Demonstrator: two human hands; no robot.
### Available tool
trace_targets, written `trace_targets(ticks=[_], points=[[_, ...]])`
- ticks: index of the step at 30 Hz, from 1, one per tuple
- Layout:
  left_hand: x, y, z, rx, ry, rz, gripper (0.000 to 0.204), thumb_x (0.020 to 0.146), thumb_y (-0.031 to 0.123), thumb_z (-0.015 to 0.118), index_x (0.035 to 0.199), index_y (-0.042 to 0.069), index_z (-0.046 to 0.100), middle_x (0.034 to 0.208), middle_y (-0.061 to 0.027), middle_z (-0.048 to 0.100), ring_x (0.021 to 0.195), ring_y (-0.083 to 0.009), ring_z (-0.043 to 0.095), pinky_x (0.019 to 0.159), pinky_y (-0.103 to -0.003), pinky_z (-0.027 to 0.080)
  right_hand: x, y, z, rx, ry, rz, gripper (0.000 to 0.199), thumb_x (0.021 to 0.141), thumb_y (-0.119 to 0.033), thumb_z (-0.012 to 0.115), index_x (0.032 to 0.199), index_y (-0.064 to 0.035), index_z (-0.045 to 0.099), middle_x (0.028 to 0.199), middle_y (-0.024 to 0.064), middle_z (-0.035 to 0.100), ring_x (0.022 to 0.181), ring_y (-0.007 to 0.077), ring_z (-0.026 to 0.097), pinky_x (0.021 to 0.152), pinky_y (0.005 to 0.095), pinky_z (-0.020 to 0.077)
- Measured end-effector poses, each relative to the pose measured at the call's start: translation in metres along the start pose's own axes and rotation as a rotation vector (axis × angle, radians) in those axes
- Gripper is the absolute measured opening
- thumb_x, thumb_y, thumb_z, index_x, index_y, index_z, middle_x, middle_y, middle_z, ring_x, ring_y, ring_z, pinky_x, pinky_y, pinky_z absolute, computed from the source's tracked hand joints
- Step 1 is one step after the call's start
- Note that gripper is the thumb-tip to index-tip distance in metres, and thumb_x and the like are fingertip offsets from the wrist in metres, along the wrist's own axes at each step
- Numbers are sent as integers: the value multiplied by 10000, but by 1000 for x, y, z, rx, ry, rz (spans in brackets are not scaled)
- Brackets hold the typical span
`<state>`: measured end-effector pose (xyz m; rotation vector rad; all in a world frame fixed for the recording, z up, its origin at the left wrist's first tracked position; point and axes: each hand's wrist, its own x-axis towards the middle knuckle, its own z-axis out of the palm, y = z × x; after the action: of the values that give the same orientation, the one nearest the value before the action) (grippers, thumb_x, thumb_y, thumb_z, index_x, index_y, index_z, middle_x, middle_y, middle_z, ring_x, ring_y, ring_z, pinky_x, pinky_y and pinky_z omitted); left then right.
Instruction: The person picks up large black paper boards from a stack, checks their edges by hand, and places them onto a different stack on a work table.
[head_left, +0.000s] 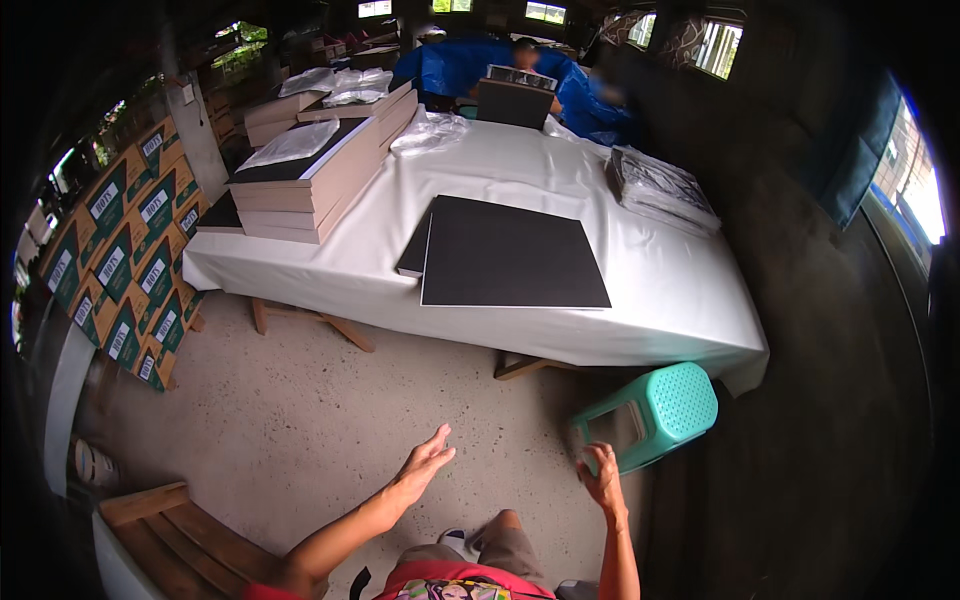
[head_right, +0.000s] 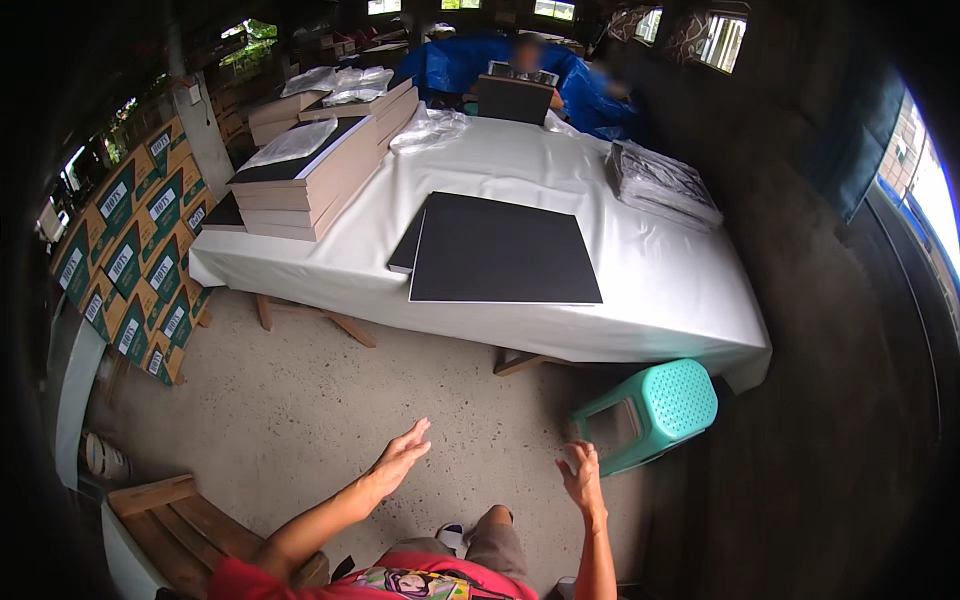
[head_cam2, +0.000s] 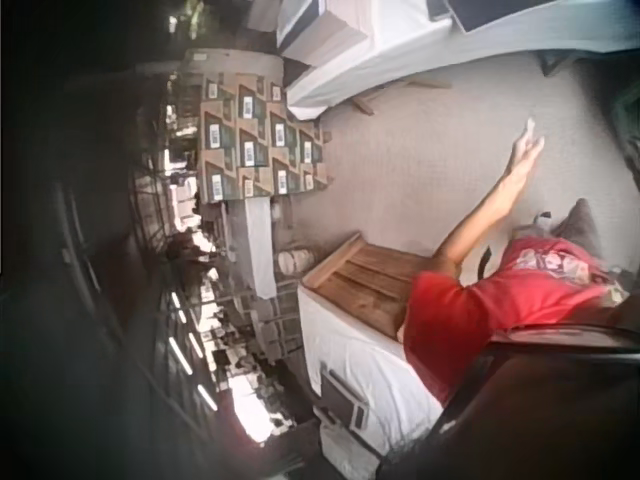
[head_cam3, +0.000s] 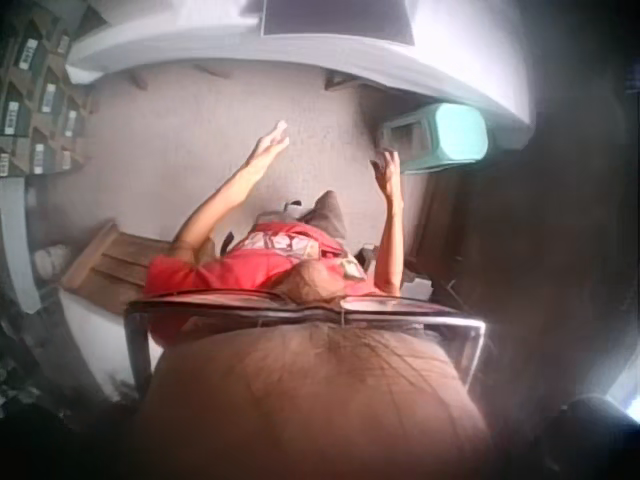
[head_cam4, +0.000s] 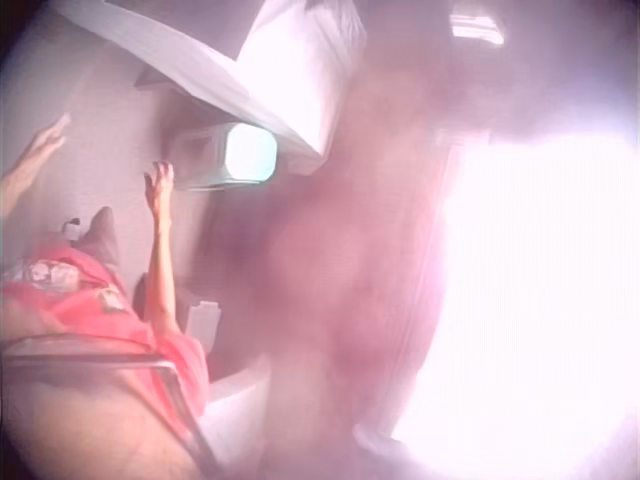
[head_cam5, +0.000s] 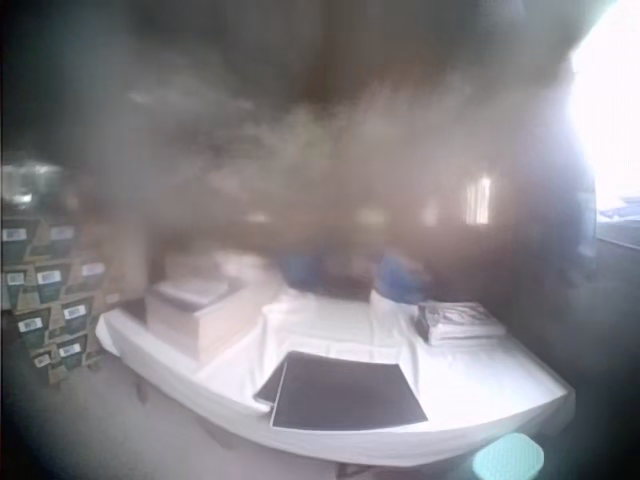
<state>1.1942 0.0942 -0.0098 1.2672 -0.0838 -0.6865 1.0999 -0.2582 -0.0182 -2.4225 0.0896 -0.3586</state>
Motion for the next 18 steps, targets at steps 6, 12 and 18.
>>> trace_targets(ticks=[6,12,18], points=[[127,1,-56,-580,261,-146,609,888,287,630,1390,90,346,1529,-75,218,1435,-225,82,1146,-476,82,194,64,-2,126,167,51,278,858,-167,651,1070,7,600,1081,177,573,999,353,572,834,401,464],[284,26,-85,-898,332,-155,413,855,230,642,1176,65,441,1478,-83,271,1419,-242,114,1140,-531,80,364,203,11,-193,327,42,306,890,-240,628,1011,41,615,962,212,603,900,332,584,759,412,465],[331,95,-114,-1012,540,-47,234,876,135,597,1053,34,481,1362,-144,378,1422,-291,125,1143,-550,99,463,199,69,-352,160,433,412,879,-354,610,946,52,609,985,281,527,961,454,526,818,520,447]])
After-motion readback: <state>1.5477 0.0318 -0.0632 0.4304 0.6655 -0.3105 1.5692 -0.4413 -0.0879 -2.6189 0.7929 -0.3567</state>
